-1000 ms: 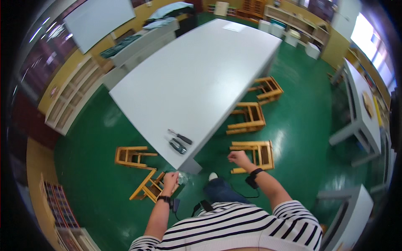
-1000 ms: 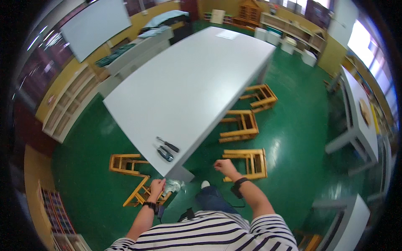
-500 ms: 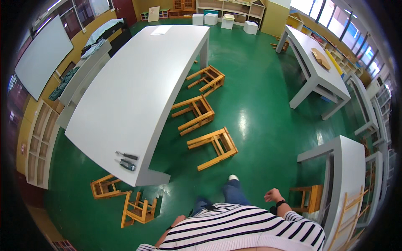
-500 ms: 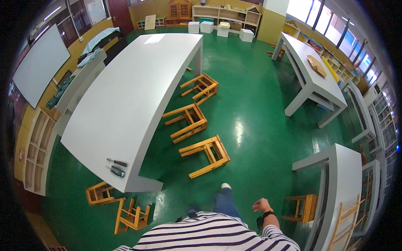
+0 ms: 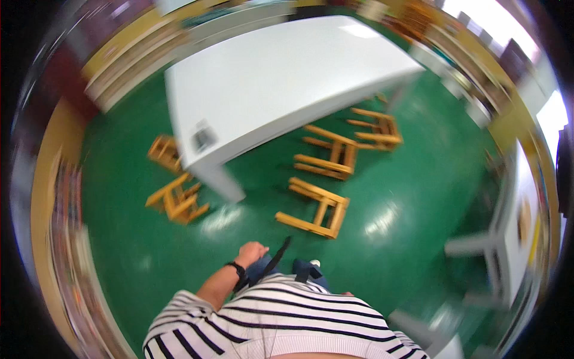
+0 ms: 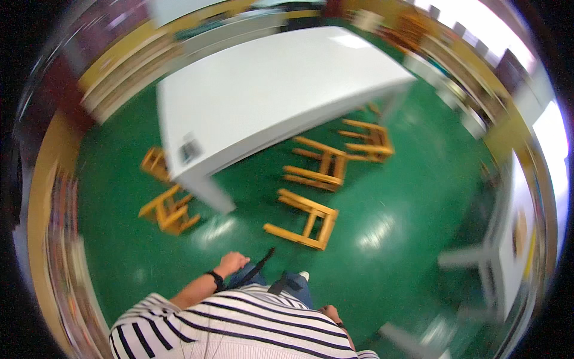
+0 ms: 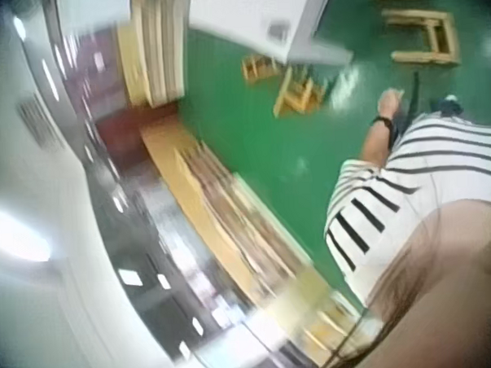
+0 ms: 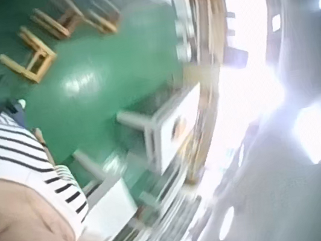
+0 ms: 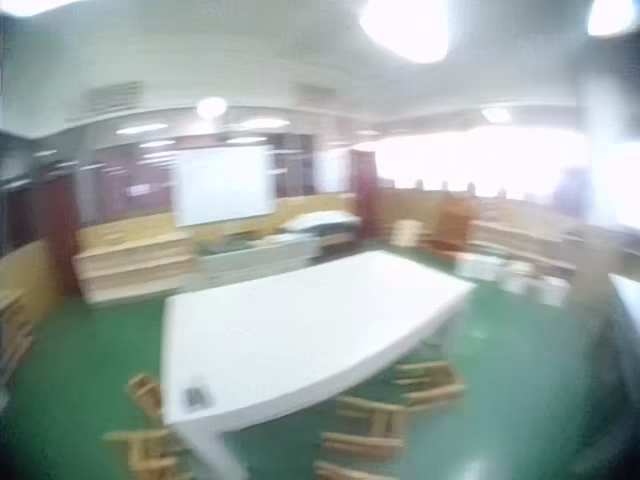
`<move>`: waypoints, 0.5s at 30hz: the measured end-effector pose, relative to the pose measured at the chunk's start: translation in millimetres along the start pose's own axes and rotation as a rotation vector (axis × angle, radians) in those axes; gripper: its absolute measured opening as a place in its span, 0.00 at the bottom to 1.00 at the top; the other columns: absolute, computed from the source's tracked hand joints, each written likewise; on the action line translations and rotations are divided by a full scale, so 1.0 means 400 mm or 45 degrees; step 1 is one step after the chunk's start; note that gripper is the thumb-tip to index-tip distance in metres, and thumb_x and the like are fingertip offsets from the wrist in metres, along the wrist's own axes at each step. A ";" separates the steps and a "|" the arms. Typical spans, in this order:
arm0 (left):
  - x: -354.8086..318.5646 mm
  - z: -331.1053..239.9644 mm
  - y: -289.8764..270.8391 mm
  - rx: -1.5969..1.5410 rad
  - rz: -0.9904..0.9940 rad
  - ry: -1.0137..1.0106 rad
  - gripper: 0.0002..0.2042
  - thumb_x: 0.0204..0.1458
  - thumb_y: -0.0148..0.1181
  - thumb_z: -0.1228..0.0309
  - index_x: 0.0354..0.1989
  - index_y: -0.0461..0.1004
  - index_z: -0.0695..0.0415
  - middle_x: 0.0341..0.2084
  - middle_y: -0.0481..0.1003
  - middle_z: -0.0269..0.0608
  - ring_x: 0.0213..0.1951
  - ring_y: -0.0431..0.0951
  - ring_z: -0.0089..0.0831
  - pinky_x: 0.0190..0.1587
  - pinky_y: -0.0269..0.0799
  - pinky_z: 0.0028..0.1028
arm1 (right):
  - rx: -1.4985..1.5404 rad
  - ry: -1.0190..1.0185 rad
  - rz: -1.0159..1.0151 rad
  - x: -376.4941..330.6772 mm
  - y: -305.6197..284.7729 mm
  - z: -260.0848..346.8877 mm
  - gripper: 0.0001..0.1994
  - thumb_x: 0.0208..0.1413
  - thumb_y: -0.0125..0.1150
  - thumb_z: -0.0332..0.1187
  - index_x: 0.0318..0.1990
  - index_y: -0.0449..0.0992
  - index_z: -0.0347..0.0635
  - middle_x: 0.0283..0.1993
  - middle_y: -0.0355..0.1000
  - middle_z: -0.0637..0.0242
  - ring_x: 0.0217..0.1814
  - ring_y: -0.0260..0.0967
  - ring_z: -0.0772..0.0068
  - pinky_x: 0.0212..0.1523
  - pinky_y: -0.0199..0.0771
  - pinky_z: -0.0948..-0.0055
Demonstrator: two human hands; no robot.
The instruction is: The person is disassembling a wooden rack using a screwdriver and then organizing plastic trays and furniture components on a table.
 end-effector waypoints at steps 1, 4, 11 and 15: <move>-0.046 0.009 -0.019 -0.090 -0.083 -0.129 0.19 0.47 0.51 0.52 0.13 0.74 0.51 0.15 0.74 0.41 0.24 0.75 0.39 0.29 0.69 0.37 | -0.126 -0.089 0.068 0.039 -0.050 -0.004 0.13 0.49 0.52 0.36 0.38 0.77 0.41 0.32 0.74 0.52 0.37 0.72 0.53 0.39 0.73 0.64; -0.230 0.096 -0.034 -0.323 -0.315 -0.484 0.17 0.45 0.55 0.53 0.15 0.76 0.52 0.13 0.74 0.36 0.20 0.75 0.33 0.28 0.70 0.30 | -0.435 -0.503 0.168 0.170 -0.182 0.028 0.12 0.49 0.53 0.34 0.38 0.76 0.40 0.30 0.74 0.52 0.35 0.73 0.56 0.37 0.73 0.66; -0.749 0.376 0.258 -1.090 -0.693 -1.077 0.12 0.50 0.54 0.67 0.22 0.77 0.63 0.18 0.77 0.38 0.23 0.79 0.24 0.29 0.73 0.24 | -0.315 -0.852 0.370 0.460 -0.278 0.323 0.12 0.48 0.49 0.21 0.41 0.72 0.33 0.27 0.75 0.57 0.29 0.74 0.69 0.30 0.73 0.74; -0.877 0.420 0.359 -1.421 -0.824 -1.372 0.11 0.51 0.52 0.70 0.29 0.76 0.66 0.21 0.77 0.43 0.26 0.79 0.28 0.30 0.74 0.27 | 0.313 -1.002 0.566 0.478 -0.151 0.516 0.14 0.48 0.45 0.21 0.44 0.70 0.31 0.35 0.74 0.59 0.33 0.70 0.69 0.32 0.70 0.78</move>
Point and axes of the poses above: each hand's wrist, its own x-axis towards the middle knuckle, its own y-axis out of the palm, z = x × y, the point moved 1 cm from there along x, towards the middle knuckle
